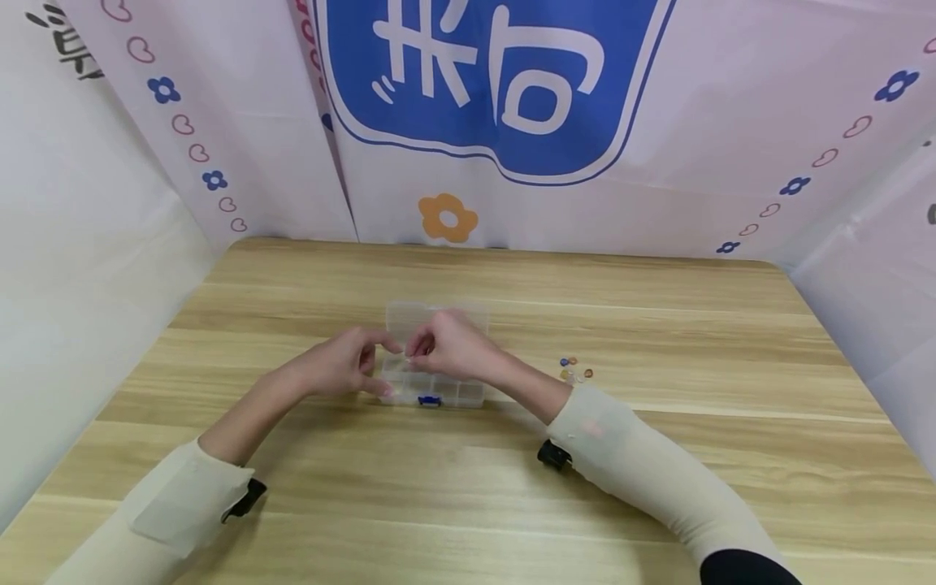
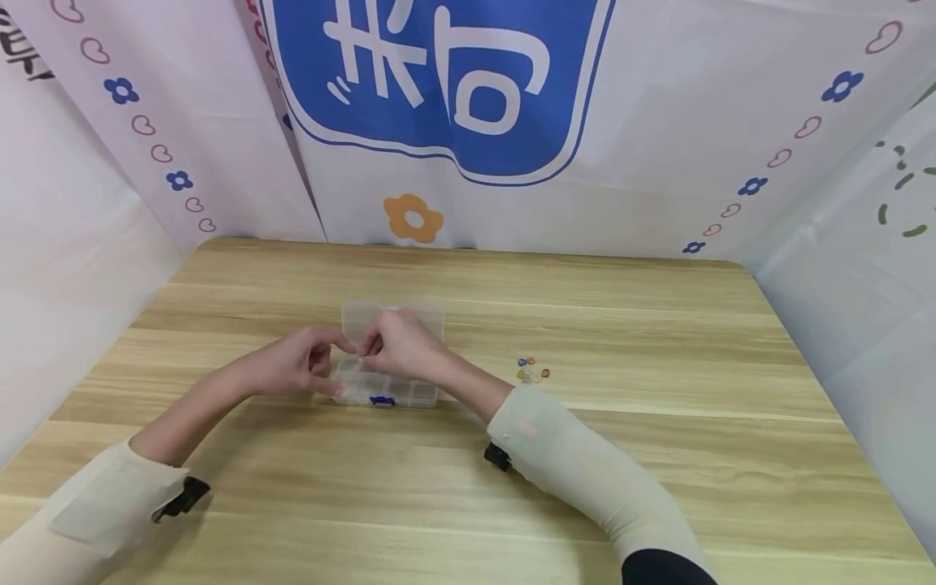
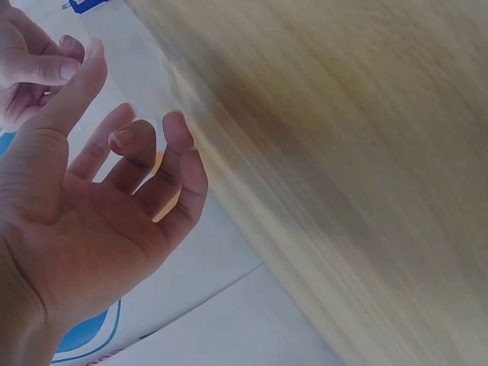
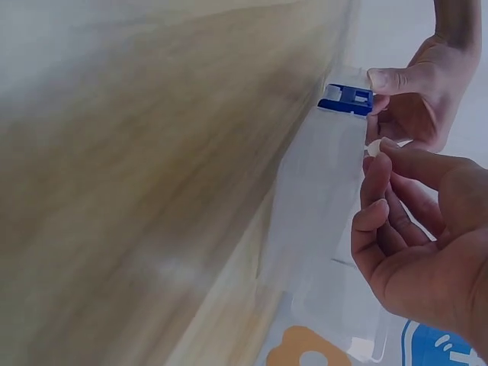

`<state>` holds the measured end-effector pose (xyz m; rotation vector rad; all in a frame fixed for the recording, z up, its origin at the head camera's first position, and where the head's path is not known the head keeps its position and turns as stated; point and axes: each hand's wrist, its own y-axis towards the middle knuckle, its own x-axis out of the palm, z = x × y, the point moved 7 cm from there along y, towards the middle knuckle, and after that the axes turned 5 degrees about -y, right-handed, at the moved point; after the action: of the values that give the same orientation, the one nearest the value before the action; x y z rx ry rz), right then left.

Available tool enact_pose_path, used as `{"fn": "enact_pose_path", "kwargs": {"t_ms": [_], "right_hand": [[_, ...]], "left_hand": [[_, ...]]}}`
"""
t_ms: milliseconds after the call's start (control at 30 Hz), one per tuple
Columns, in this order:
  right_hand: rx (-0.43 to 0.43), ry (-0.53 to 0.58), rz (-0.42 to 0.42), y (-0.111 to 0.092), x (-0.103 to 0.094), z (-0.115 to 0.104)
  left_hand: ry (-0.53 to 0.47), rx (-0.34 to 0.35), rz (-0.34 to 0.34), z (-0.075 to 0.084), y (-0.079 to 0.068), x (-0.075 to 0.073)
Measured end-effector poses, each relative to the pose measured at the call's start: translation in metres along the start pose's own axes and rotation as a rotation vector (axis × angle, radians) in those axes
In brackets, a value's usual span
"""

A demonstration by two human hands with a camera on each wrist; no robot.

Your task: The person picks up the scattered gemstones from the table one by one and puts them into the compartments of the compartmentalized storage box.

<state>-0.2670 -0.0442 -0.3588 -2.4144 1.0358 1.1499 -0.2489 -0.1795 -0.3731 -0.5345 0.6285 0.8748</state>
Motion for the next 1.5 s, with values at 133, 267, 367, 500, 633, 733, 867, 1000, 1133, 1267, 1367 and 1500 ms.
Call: {"fn": "enact_pose_path", "kwargs": {"t_ms": [133, 267, 367, 500, 633, 733, 867, 1000, 1133, 1267, 1367, 1500], "right_hand": [[0.013, 0.004, 0.003, 0.003, 0.001, -0.002], [0.023, 0.006, 0.005, 0.006, 0.003, -0.001], [0.031, 0.011, 0.005, 0.007, 0.005, -0.001], [0.039, 0.008, 0.003, 0.008, 0.006, -0.001], [0.043, 0.010, 0.000, 0.009, 0.006, -0.001], [0.044, 0.016, -0.004, 0.010, 0.007, 0.000], [0.051, 0.025, -0.009, 0.011, 0.008, 0.001], [0.059, 0.030, -0.007, 0.012, 0.007, 0.002], [0.050, 0.026, 0.001, 0.013, 0.006, 0.002], [0.038, 0.031, 0.009, 0.010, 0.002, 0.001], [0.030, 0.041, 0.018, 0.007, -0.003, 0.000], [0.026, 0.036, 0.028, 0.002, -0.010, 0.003]], "left_hand": [[-0.010, 0.014, -0.001, 0.001, -0.001, 0.000], [-0.021, 0.018, -0.004, 0.001, -0.002, 0.000], [-0.020, 0.015, -0.005, 0.001, -0.002, 0.000], [-0.012, 0.014, -0.007, 0.000, -0.002, 0.000], [-0.010, 0.013, -0.008, -0.001, -0.001, 0.000], [-0.017, 0.017, -0.008, -0.001, -0.001, 0.000], [-0.032, 0.028, -0.010, -0.001, 0.000, 0.001], [-0.037, 0.021, -0.014, -0.001, 0.000, 0.001], [-0.033, 0.016, -0.018, 0.000, -0.001, 0.001], [-0.025, 0.011, -0.021, 0.000, -0.001, 0.001], [-0.020, 0.004, -0.024, 0.000, -0.001, 0.000], [-0.025, 0.003, -0.027, 0.000, -0.001, 0.001]]}}
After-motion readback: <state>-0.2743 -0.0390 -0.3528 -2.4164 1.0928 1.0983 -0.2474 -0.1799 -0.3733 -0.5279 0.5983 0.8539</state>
